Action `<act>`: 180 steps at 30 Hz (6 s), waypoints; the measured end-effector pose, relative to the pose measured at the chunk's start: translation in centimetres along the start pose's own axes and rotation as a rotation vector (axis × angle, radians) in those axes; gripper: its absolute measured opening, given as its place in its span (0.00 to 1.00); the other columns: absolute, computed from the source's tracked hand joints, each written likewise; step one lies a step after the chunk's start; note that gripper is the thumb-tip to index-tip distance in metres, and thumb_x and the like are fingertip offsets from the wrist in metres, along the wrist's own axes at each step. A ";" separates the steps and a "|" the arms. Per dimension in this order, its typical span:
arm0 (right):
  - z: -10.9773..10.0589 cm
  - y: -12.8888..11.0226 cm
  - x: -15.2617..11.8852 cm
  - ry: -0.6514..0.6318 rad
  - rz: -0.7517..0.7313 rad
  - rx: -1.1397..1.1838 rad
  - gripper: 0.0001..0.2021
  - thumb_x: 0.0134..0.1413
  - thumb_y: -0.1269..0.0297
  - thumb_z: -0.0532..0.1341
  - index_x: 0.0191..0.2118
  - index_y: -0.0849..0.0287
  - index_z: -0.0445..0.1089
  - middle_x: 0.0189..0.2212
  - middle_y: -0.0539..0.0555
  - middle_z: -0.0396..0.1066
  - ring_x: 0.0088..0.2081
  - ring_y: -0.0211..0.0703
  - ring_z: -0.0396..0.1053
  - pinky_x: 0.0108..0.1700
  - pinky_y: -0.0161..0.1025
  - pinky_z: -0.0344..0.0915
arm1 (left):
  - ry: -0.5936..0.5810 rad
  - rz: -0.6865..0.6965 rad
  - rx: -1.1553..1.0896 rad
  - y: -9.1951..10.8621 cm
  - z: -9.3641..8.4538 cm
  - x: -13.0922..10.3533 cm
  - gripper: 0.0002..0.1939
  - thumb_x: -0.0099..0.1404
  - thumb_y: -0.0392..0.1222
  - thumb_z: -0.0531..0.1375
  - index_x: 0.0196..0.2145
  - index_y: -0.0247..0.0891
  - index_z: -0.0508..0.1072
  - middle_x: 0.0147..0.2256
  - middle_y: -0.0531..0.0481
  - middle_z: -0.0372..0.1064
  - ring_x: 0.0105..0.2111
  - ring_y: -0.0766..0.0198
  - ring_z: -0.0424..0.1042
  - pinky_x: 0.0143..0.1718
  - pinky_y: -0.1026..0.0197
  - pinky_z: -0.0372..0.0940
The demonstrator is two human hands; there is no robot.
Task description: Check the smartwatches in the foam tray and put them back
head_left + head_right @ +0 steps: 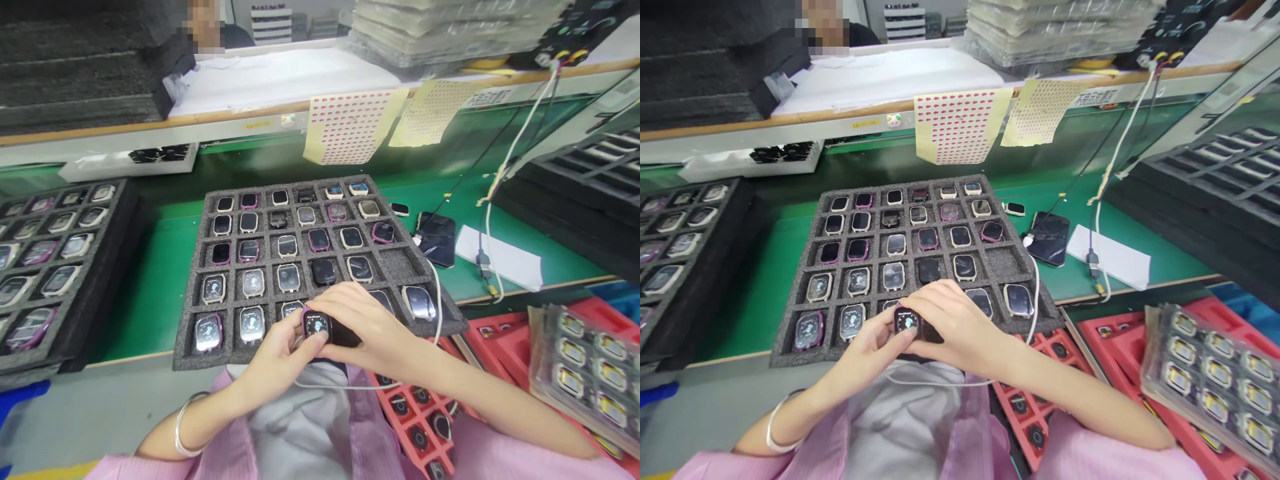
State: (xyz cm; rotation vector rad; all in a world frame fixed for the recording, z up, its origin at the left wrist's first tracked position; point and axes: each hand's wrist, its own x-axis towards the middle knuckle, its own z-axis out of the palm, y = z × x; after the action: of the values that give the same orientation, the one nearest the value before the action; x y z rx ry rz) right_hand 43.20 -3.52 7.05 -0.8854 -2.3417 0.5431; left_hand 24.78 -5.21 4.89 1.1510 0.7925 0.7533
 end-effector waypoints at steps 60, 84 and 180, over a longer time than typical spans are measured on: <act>-2.4 0.1 -3.1 -0.035 0.180 -0.139 0.14 0.56 0.66 0.63 0.48 0.59 0.65 0.45 0.58 0.71 0.48 0.51 0.67 0.49 0.49 0.63 | -0.153 -0.105 0.006 0.0 2.4 2.1 0.17 0.64 0.43 0.60 0.50 0.39 0.66 0.40 0.51 0.68 0.29 0.71 0.62 0.27 0.68 0.59; -2.2 -0.3 -3.0 -0.026 0.191 -0.067 0.16 0.54 0.62 0.65 0.48 0.58 0.66 0.42 0.56 0.72 0.46 0.48 0.68 0.48 0.46 0.64 | -0.092 -0.035 -0.011 -0.4 2.3 1.8 0.13 0.64 0.44 0.59 0.43 0.34 0.70 0.41 0.46 0.71 0.43 0.57 0.68 0.49 0.57 0.60; -3.2 -0.6 -4.3 -0.025 0.248 0.020 0.16 0.55 0.61 0.66 0.47 0.59 0.67 0.42 0.56 0.71 0.45 0.46 0.67 0.48 0.44 0.63 | -0.213 -0.047 -0.111 -0.5 3.3 2.6 0.10 0.64 0.40 0.61 0.42 0.34 0.71 0.35 0.52 0.69 0.37 0.66 0.65 0.40 0.65 0.59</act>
State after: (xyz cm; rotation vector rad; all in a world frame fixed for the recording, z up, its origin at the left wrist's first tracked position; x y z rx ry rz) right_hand 47.60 -6.38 8.22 -1.1739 -2.2584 0.6797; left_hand 28.99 -4.70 4.66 1.0882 0.5898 0.6160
